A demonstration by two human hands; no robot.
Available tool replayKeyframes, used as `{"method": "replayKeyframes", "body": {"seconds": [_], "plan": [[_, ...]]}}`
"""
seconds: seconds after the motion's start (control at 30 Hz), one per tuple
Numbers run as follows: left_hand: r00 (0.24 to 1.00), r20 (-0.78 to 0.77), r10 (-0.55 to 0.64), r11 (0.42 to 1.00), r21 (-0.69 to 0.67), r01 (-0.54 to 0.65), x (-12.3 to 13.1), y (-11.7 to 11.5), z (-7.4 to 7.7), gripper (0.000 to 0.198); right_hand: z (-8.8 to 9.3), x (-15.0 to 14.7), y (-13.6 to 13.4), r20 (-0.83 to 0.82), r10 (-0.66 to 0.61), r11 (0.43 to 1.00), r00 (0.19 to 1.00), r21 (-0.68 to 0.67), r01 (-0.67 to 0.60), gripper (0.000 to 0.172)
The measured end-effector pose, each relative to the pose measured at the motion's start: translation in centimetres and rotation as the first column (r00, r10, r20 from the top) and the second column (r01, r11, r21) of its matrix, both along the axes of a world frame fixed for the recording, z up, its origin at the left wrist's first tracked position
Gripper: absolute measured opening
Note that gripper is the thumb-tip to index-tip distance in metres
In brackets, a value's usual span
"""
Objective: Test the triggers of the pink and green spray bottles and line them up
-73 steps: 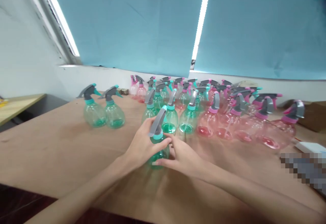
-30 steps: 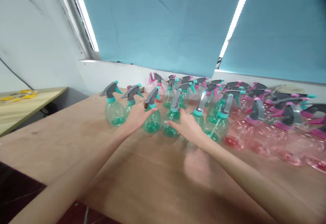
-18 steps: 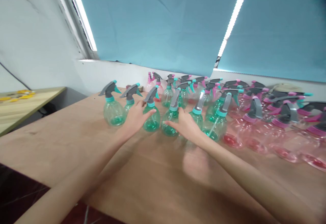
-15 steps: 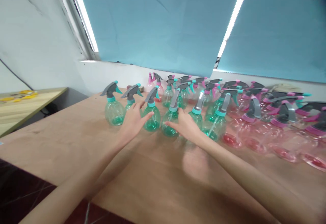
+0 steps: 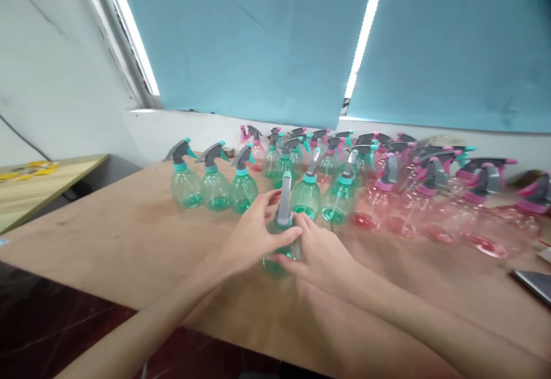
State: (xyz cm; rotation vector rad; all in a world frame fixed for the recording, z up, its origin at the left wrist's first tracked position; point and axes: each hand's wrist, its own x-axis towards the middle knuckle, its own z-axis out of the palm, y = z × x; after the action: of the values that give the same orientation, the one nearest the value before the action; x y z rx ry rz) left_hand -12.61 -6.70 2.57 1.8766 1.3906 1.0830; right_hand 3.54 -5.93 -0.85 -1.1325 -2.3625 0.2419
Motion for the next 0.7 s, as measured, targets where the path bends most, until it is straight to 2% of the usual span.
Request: {"method": "replayKeyframes", "body": {"seconds": [0.13, 0.27, 0.37, 0.43, 0.5, 0.6, 0.7], "plan": [[0.999, 0.052, -0.011, 1.000, 0.018, 0.010, 4.3, -0.6, 0.7, 0.045, -0.8, 2.8, -1.8, -0.043, 0.001, 0.994, 0.999, 0.109, 0.004, 0.051], [0.997, 0.011, -0.080, 0.988, 0.136, 0.077, 7.6, 0.0, 0.2, 0.027, -1.5, 5.8, -2.2, -0.109, -0.014, 0.987, 0.994, 0.157, 0.031, 0.057], [0.986, 0.051, -0.158, 0.975, 0.168, 0.148, 9.8, 0.9, -0.6, 0.025, -2.0, 8.7, -1.5, -0.101, 0.010, 0.994, 0.995, 0.107, 0.001, 0.067], [0.974, 0.096, -0.205, 0.966, 0.178, 0.186, 11.1, 1.6, -1.2, 0.025, -2.5, 11.1, -0.8, -0.086, 0.090, 0.996, 0.992, 0.036, -0.087, 0.066], [0.964, 0.122, -0.235, 0.958, 0.197, 0.208, 12.1, 2.5, -1.6, 0.027, -3.2, 13.5, -0.1, -0.052, 0.121, 0.992, 0.991, -0.031, -0.122, 0.063], [0.961, 0.125, -0.248, 0.952, 0.214, 0.218, 13.1, 3.8, -1.8, 0.029, -4.6, 16.8, 0.9, -0.019, 0.084, 0.992, 0.996, -0.094, -0.086, 0.065], [0.967, 0.108, -0.231, 0.955, 0.217, 0.204, 13.8, 4.8, -1.6, 0.028, -5.9, 18.6, 1.6, 0.053, 0.029, 0.990, 0.998, -0.140, -0.022, 0.068]]}}
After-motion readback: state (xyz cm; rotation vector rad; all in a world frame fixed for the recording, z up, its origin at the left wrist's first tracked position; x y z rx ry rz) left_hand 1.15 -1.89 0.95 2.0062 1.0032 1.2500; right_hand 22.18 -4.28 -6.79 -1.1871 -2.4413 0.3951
